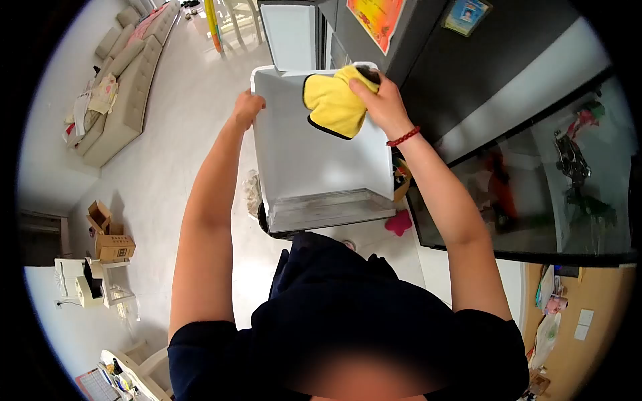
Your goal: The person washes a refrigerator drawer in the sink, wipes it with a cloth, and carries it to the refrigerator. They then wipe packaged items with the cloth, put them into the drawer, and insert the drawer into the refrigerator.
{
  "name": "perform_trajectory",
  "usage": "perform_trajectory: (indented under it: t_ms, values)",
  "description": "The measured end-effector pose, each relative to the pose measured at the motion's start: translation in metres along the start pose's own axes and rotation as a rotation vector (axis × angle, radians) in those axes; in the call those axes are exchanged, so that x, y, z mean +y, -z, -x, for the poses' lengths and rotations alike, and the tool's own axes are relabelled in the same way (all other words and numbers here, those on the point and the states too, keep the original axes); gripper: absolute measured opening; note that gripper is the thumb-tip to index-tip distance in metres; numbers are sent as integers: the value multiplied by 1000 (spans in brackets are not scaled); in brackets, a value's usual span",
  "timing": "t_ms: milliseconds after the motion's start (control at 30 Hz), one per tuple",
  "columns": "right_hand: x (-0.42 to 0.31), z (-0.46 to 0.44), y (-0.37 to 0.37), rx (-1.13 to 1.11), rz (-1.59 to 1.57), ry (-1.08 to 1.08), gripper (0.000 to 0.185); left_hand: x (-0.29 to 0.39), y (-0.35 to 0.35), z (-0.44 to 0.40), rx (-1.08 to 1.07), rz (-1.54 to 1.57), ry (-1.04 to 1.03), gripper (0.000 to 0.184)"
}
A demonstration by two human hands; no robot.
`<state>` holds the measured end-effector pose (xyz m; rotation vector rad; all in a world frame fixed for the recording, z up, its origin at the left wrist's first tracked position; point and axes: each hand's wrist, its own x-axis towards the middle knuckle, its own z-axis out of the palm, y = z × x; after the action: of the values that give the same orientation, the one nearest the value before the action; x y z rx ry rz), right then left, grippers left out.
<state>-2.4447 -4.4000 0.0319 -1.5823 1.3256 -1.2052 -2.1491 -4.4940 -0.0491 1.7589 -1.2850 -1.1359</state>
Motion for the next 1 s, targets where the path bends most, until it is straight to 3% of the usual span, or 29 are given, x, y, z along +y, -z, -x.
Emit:
perform_trajectory:
  t_ms: [33, 133, 233, 300, 633, 833, 933, 1000]
  values:
    - [5, -3, 3, 26, 320, 22, 34, -7, 5, -13, -3, 28, 24, 30]
    - [63, 4, 3, 113, 813, 369, 37, -29, 32, -50, -27, 106, 78, 27]
    - [104, 7, -22, -65, 570, 2, 40, -31, 49, -55, 27, 223, 111, 28]
    - [101, 3, -33, -114, 692, -92, 44, -30, 59, -59, 24, 164, 118, 28]
    - [101, -29, -67, -101, 507, 53, 32, -36, 83, -83, -9, 340, 99, 42]
    - [76, -67, -64, -52, 304, 154, 34, -9, 124, -58, -139, 362, -97, 56]
    - [48, -85, -70, -107, 343, 159, 30, -29, 135, -9, 1, 525, -54, 64]
    - [35, -93, -80, -173, 411, 164, 28, -95, 138, 13, -25, 535, 85, 66]
